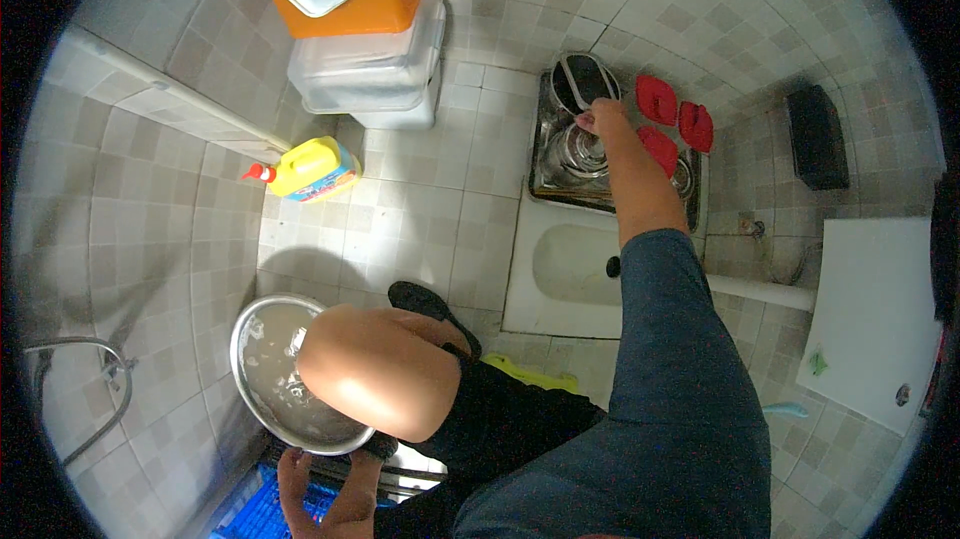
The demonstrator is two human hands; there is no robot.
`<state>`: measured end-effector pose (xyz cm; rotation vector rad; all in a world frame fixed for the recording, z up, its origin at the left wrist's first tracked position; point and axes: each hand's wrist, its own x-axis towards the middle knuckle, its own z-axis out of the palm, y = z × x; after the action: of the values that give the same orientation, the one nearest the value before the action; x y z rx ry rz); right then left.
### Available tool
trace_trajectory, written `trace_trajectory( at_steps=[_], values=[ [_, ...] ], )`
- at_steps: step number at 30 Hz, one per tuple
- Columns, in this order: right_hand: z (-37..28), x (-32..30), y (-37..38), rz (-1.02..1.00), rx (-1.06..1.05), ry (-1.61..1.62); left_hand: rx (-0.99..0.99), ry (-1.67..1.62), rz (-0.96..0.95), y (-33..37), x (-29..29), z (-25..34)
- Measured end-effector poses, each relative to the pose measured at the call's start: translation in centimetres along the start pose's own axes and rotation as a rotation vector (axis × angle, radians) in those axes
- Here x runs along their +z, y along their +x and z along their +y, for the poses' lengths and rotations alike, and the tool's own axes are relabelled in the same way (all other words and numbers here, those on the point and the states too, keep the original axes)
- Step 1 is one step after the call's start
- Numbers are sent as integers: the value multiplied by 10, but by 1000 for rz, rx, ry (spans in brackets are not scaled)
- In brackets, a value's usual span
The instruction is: The person washes a metal pan and several plastic containers in a basin, then carries a pot and a strainer to a drying area and collects other plastic storage containers.
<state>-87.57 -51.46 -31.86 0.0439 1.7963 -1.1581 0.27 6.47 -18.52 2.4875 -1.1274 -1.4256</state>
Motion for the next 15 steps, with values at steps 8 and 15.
trace_trajectory(
  at_steps=[8, 15],
  values=[
    [-2, 14, -87, -131, -96, 89, 168, 234, 182, -24, 10, 34],
    [32, 89, -206, -804, -385, -473, 131, 202, 276, -56, -20, 68]
  ],
)
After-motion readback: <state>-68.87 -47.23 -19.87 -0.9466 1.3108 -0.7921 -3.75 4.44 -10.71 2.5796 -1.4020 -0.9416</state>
